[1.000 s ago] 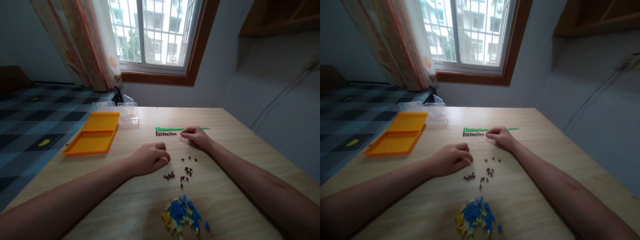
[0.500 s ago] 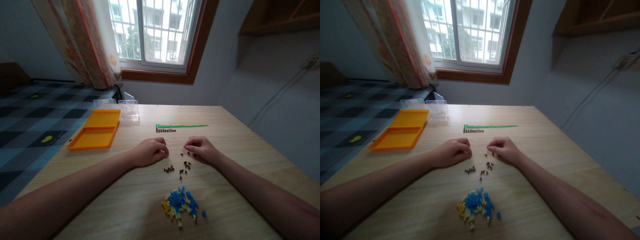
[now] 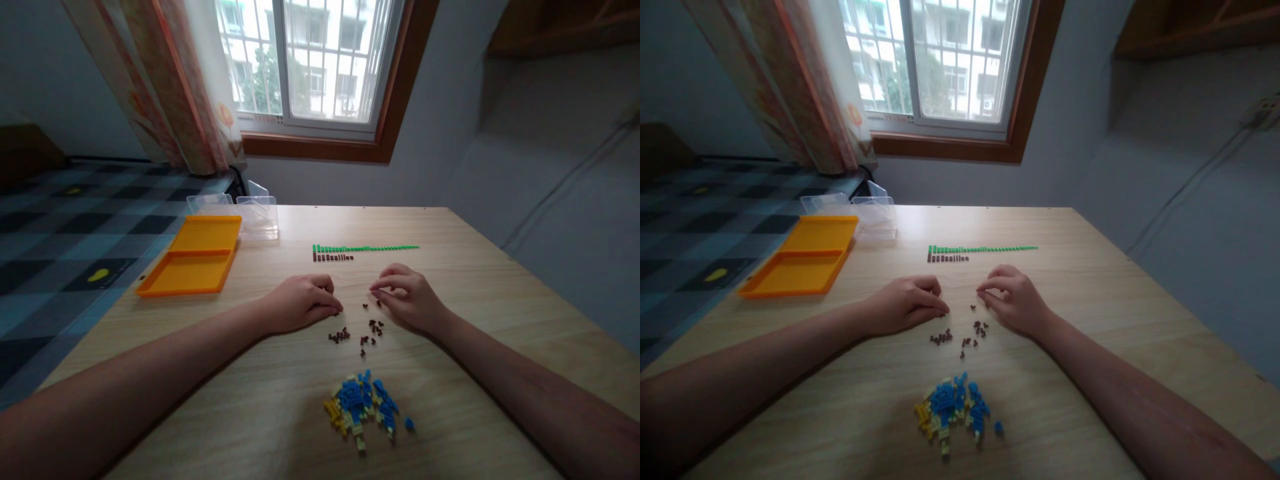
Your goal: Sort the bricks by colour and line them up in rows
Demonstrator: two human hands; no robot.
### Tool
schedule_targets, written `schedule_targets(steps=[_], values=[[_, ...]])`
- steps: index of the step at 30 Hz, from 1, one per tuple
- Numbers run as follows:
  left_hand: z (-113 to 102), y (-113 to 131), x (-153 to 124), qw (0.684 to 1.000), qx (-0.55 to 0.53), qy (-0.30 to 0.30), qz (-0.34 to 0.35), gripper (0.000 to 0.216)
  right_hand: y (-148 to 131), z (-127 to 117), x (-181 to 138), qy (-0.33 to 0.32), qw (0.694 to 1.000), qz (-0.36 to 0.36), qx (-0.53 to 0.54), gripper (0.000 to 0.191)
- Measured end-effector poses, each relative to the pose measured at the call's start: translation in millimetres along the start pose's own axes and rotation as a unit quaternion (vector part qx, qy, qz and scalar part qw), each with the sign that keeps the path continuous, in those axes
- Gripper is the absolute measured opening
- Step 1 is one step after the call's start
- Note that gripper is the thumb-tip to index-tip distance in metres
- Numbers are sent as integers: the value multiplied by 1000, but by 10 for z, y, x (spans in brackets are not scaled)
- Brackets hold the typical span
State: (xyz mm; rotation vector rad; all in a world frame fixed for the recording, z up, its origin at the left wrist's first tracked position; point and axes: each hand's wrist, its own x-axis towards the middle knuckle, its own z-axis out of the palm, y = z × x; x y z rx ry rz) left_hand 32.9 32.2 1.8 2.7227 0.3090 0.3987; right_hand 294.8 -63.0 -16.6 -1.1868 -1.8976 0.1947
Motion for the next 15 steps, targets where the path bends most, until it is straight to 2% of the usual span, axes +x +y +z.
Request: schedule_targets(steps=[3,6,10,15], values=[[-19,17,6,999,-41,11,-6,20,-63,-31,-11,3,999,-45,-21,10],[-57,9,19,989,-147,12,-28,16,-205,-40,-28,-52,993,-99,-27,13],[-109,-44,28,956,-288,-52,-26,15,-419,8,-62,-124,981,-139,-42,17],[-137,-53,27,955,-280,-99,12,14,-505,79,-95,-147,977,-143,-55,18]])
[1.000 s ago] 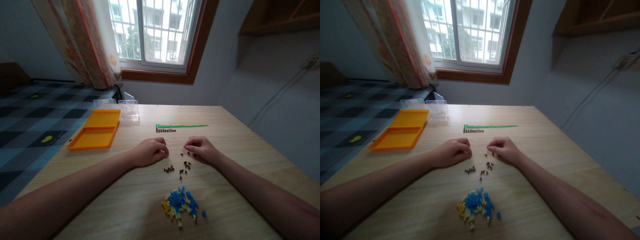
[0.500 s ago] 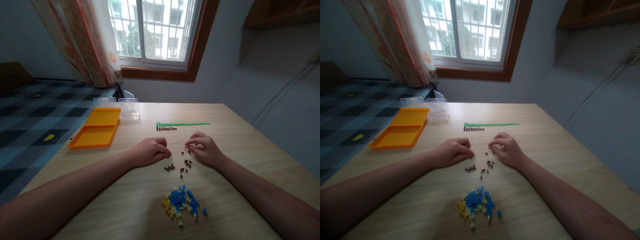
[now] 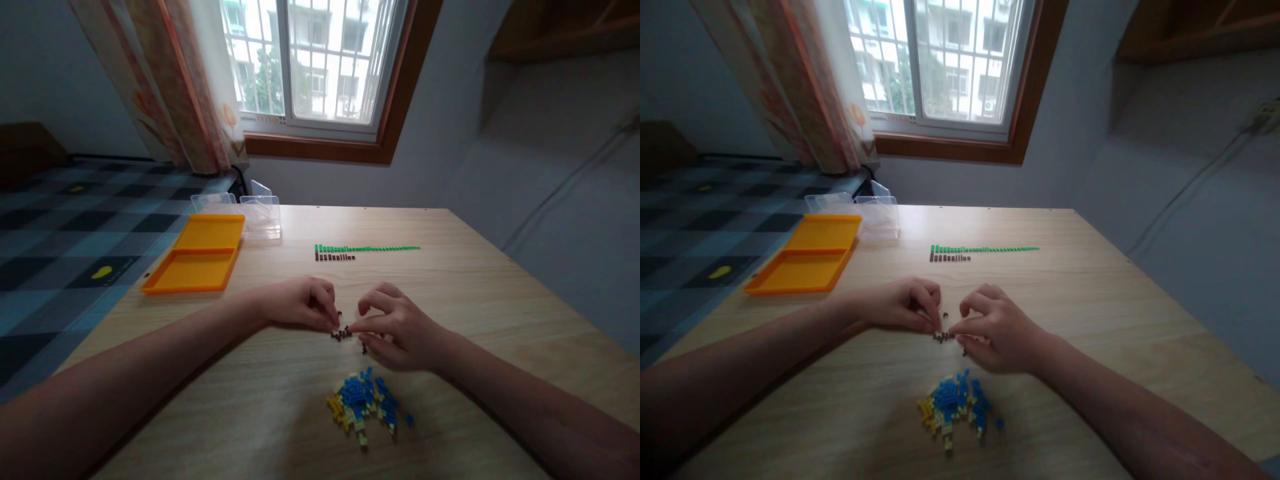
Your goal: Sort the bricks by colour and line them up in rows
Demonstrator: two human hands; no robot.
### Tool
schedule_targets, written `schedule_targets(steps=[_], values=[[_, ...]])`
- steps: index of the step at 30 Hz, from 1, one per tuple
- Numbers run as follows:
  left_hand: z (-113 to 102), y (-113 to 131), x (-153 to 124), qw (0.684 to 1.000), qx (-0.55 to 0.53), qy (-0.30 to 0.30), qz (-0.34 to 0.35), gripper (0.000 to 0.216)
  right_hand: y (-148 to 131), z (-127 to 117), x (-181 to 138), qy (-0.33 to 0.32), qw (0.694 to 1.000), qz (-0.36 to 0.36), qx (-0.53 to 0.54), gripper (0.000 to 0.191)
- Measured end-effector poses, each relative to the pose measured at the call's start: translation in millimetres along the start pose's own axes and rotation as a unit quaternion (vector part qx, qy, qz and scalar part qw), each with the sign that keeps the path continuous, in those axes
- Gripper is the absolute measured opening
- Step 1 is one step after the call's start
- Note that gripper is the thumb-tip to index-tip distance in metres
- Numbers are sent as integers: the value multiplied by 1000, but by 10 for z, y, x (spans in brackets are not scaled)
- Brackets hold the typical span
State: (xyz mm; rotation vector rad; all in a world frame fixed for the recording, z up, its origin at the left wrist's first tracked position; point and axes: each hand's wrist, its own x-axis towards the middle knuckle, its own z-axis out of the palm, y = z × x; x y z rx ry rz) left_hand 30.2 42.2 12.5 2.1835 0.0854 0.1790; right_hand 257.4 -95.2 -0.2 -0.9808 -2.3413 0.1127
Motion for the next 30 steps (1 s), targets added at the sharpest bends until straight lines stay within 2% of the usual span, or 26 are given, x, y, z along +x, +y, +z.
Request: schedule_targets(steps=[8,14,22,30], values=[[29,49,9,994,105,-38,3,20,26,-8,-7,-18,1000,-14,11,16],[40,31,8,994,108,-26,12,20,41,-12,-5,-19,1000,-16,6,17],[33,-43,12,991,132,8,-10,21,42,-33,-7,-26,1000,-5,13,17],[63,-25,17,991,131,-1,9,17,44,-36,5,-42,999,-17,8,21]])
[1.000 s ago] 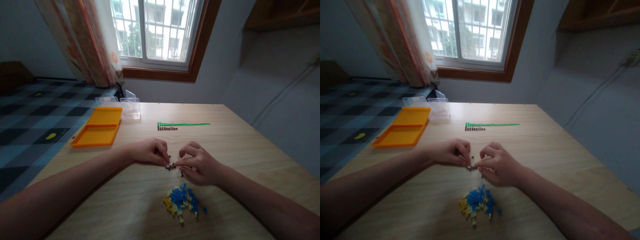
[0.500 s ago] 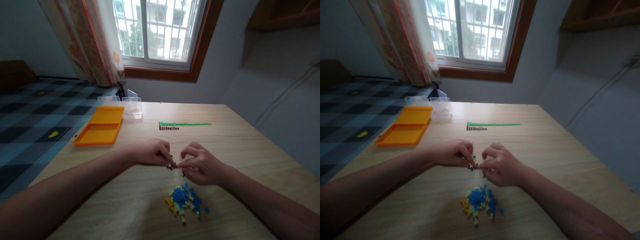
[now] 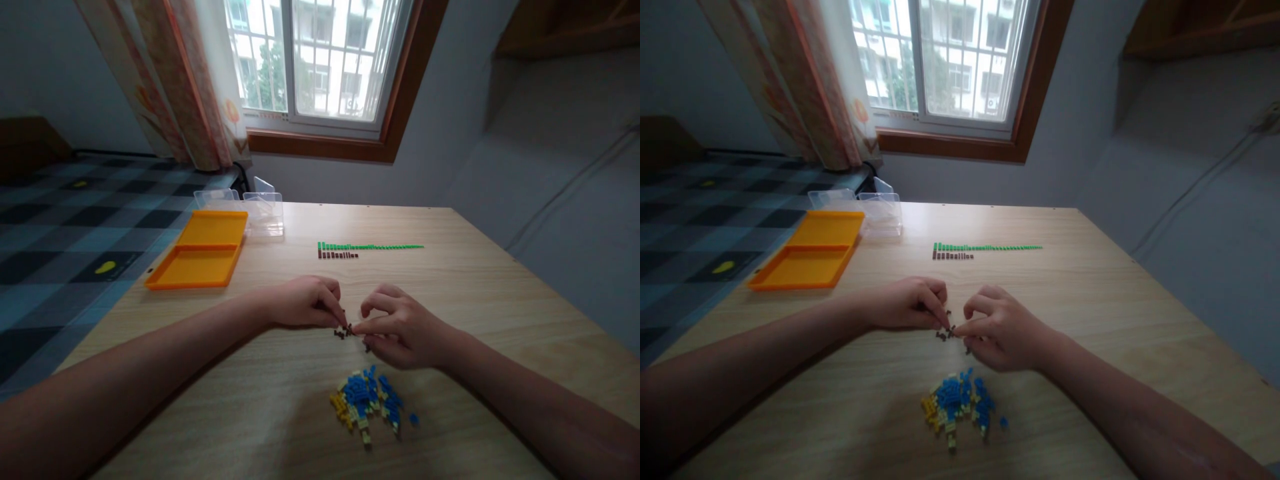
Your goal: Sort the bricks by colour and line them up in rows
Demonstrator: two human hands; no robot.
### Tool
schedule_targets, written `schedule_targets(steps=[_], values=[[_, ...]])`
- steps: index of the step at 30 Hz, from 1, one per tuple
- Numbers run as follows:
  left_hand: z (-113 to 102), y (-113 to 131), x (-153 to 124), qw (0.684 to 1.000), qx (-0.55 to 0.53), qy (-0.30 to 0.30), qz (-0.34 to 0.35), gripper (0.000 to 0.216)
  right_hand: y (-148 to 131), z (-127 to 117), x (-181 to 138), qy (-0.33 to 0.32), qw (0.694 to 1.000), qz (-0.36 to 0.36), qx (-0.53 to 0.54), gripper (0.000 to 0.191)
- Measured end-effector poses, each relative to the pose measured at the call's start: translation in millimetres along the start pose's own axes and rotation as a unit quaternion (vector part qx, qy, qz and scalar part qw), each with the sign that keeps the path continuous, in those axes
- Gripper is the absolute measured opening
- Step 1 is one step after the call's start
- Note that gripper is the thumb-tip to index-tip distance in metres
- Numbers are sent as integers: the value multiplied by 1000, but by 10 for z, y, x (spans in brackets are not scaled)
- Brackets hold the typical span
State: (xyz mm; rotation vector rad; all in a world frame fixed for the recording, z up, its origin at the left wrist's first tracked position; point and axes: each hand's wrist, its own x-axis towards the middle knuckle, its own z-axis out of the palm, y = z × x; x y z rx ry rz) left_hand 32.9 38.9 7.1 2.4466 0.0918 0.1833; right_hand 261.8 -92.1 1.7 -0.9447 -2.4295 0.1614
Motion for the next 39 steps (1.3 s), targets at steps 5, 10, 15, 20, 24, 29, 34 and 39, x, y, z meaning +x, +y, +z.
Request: schedule_targets(steps=[5,10,15,20,24,29,34,39], values=[[4,-18,0,1000,0,1,-2,18,-1,-3,-7,5,1000,2,4,15],[5,-38,-1,999,-37,10,0,16,6,10,-13,5,1000,-2,8,19],[-13,11,-6,999,-41,-10,8,17,5,17,-8,-4,1000,0,10,14],[-35,42,-8,999,-10,-35,19,19,-4,0,-7,-4,1000,7,9,11],[-39,40,-5,999,-8,-41,24,20,1,-3,-6,1,1000,9,6,12],[-39,11,-2,999,-24,-28,18,17,-6,42,16,9,1000,0,-5,18],[-56,-14,-8,997,-77,-23,-4,14,-20,61,28,0,1000,0,-5,17],[-51,-31,-10,993,-116,-11,-12,12,-20,54,28,8,1000,-2,-2,18]])
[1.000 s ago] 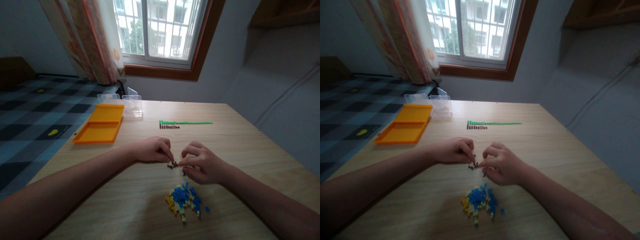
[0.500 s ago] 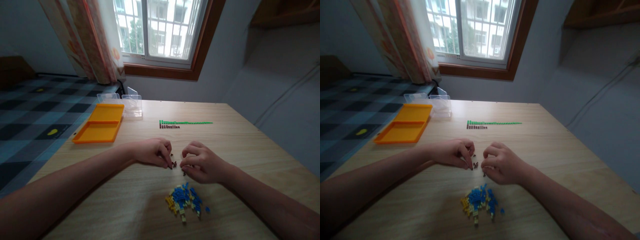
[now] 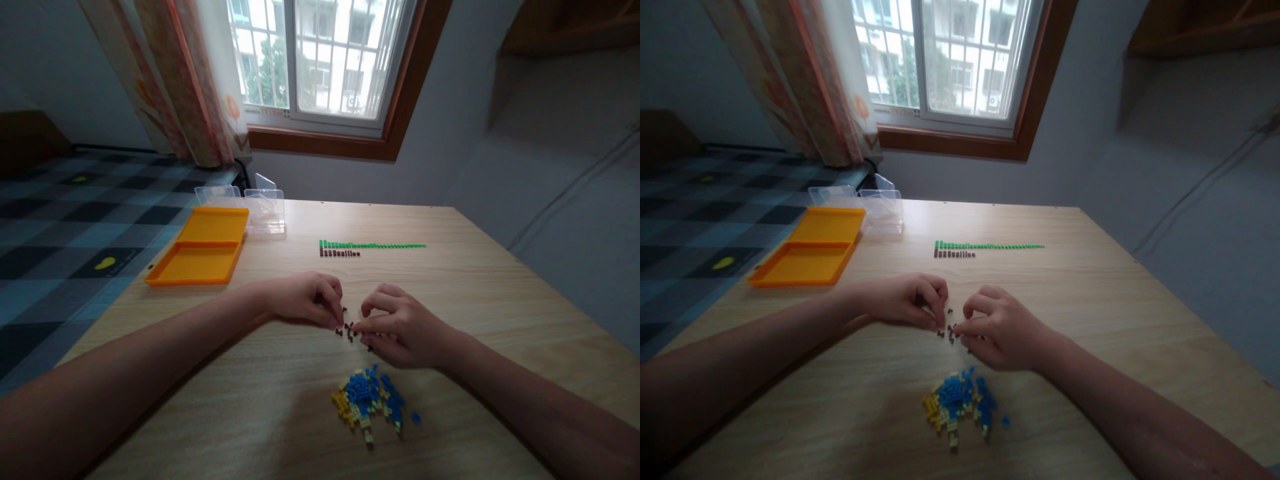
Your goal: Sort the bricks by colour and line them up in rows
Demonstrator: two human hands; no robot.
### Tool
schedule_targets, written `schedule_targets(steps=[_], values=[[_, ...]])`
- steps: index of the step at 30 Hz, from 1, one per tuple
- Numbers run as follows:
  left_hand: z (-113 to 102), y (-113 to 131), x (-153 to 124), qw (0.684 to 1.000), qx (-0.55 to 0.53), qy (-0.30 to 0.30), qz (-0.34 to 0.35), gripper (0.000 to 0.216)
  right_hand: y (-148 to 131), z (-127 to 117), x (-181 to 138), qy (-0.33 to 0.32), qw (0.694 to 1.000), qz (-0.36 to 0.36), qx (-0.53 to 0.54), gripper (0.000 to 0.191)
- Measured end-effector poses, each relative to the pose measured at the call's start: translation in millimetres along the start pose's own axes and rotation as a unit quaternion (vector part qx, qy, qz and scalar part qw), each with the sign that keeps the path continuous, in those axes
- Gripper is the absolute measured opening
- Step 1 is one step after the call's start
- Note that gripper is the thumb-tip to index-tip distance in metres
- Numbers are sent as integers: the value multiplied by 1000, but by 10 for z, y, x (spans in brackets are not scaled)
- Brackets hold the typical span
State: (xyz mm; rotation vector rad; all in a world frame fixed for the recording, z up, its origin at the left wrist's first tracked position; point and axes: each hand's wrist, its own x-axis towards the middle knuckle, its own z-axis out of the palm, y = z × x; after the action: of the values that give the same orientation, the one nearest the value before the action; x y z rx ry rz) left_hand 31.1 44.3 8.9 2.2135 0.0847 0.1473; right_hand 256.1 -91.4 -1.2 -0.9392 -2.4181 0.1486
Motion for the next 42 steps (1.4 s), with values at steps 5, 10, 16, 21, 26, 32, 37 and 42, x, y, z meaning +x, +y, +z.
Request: schedule_targets(steps=[5,10,16,21,26,32,37,42], values=[[1,5,7,1000,-19,4,-4,12,-14,18,17,1,1000,-7,-10,20],[-19,19,13,999,-32,5,-8,11,-15,41,23,-3,1000,-3,-11,20],[-35,27,13,999,-45,6,-10,11,-1,11,5,19,1000,3,7,18],[-42,30,8,999,-45,10,-11,11,9,-35,-7,12,1000,-1,24,29],[-2,38,11,1000,12,19,-3,15,42,-51,-43,-6,1000,3,26,34],[74,56,8,990,141,17,20,27,34,-79,-48,-4,999,2,46,32],[86,76,3,984,175,16,37,28,20,-75,-35,-26,998,-14,50,41],[82,76,6,986,160,13,33,32,28,-88,-44,-59,998,-15,28,35]])
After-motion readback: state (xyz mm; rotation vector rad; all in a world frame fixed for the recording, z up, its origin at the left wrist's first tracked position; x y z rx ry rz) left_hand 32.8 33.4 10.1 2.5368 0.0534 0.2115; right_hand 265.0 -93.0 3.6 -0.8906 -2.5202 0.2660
